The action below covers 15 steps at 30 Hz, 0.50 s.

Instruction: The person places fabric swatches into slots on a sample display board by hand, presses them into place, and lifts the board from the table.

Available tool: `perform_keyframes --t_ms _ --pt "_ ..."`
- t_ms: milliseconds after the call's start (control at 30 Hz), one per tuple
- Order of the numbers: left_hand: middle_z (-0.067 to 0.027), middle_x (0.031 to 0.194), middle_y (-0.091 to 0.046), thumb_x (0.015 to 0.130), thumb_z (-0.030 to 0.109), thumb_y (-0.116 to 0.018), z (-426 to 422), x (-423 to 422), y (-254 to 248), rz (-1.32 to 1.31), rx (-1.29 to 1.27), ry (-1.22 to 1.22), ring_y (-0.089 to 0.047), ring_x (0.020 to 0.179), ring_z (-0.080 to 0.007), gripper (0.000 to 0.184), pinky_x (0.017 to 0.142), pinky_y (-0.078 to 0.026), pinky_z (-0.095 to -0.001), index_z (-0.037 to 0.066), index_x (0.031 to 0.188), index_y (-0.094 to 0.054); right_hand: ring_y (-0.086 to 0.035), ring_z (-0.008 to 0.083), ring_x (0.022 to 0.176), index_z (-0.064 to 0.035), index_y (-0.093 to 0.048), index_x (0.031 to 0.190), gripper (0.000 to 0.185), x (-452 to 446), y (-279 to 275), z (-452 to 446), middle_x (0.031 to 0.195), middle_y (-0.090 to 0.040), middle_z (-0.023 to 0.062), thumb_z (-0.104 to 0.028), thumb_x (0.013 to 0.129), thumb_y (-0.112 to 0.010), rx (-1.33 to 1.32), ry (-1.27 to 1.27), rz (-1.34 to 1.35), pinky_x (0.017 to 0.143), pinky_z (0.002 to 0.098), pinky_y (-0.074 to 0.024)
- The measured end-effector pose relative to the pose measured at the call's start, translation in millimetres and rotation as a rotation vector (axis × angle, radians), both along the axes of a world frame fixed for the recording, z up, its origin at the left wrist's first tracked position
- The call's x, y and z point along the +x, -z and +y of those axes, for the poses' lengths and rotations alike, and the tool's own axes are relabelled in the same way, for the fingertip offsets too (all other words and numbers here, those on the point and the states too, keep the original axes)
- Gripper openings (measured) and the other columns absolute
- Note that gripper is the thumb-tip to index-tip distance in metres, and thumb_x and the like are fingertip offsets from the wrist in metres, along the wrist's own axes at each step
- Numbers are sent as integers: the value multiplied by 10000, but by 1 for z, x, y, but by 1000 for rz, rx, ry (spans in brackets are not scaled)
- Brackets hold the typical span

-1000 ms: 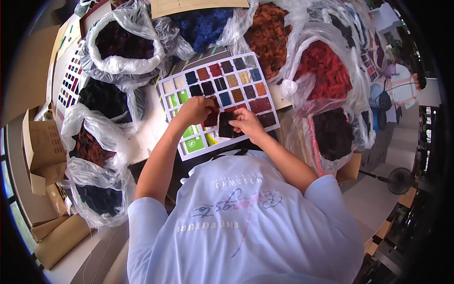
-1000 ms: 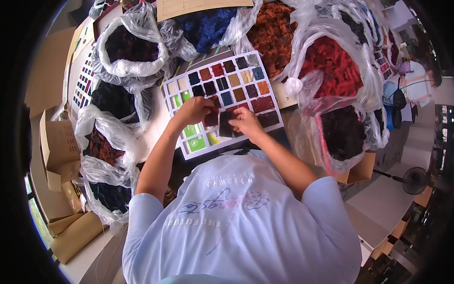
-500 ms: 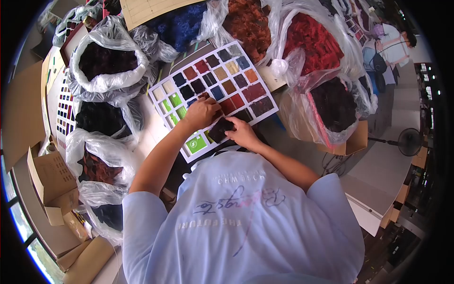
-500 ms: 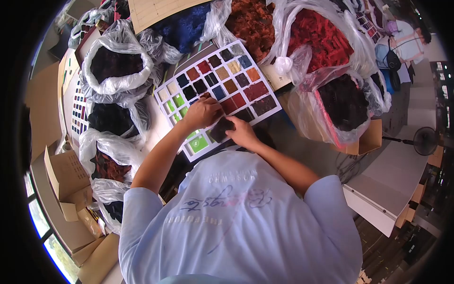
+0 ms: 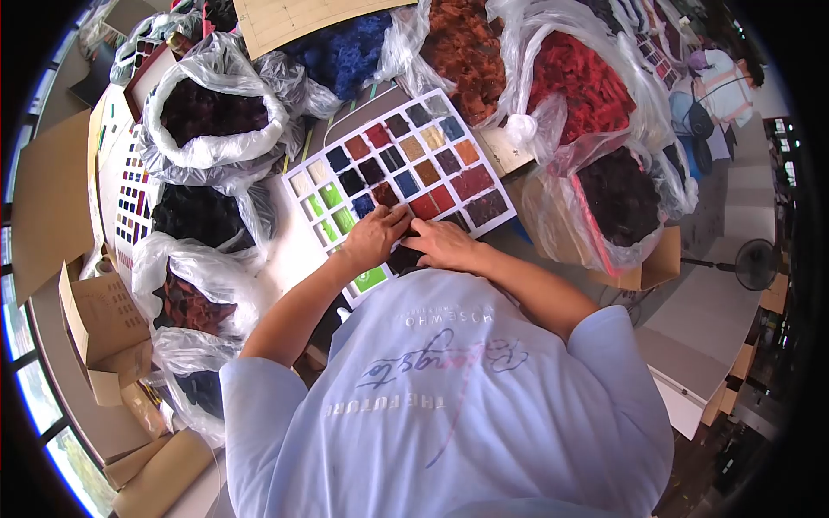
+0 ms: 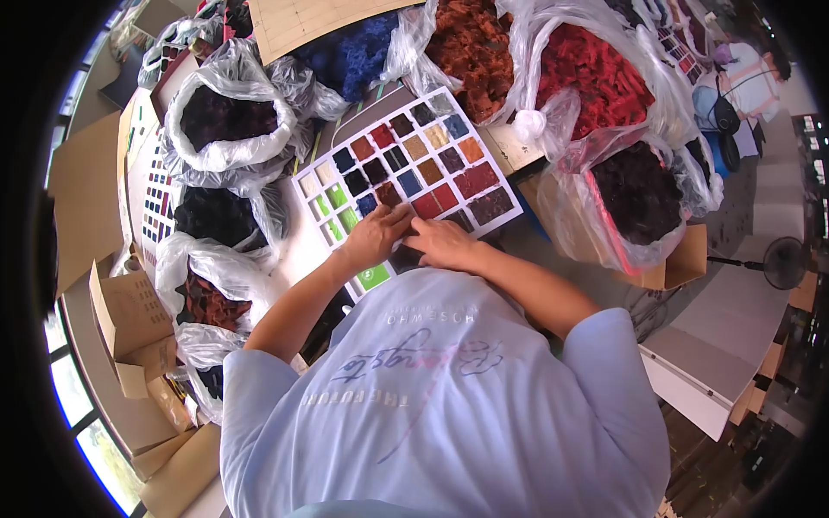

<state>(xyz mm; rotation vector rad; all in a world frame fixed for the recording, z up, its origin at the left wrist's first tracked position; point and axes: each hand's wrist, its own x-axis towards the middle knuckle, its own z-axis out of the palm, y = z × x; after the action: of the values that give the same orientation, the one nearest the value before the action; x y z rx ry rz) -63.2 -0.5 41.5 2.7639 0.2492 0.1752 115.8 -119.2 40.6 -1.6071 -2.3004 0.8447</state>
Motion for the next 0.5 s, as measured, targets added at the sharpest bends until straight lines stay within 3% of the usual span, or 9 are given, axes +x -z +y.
perform_keyframes --t_ms 167,267,300,500 --pt "-88 1249 -599 781 90 -586 15 -8 11 -35 51 32 -568 970 -276 431 916 -469 -344 25 1205 -614 -623 361 922 -49 -598 927 343 -3 7 19 995 -558 172 -270 733 -775 122 13 -58 799 463 -504" --pt "-68 1217 -611 768 92 -602 28 0 3 118 -64 12 -565 975 -281 406 914 -472 -348 67 1172 -633 -639 362 887 -50 -605 950 350 -5 10 26 989 -571 179 -286 747 -766 119 17 -86 769 465 -513" --pt "-31 1232 -613 752 96 -638 32 0 5 73 -37 33 -562 946 -270 369 884 -475 -349 125 1119 -666 -639 362 887 -50 -605 950 350 -5 9 27 989 -571 179 -286 747 -766 124 21 -91 769 465 -513" --pt "-27 1260 -606 750 85 -644 37 -5 8 42 -51 64 -566 966 -258 388 898 -451 -339 126 1135 -669 -655 373 818 -36 -587 1017 400 -8 4 36 932 -620 185 -305 769 -750 29 -255 -221 703 475 -522"
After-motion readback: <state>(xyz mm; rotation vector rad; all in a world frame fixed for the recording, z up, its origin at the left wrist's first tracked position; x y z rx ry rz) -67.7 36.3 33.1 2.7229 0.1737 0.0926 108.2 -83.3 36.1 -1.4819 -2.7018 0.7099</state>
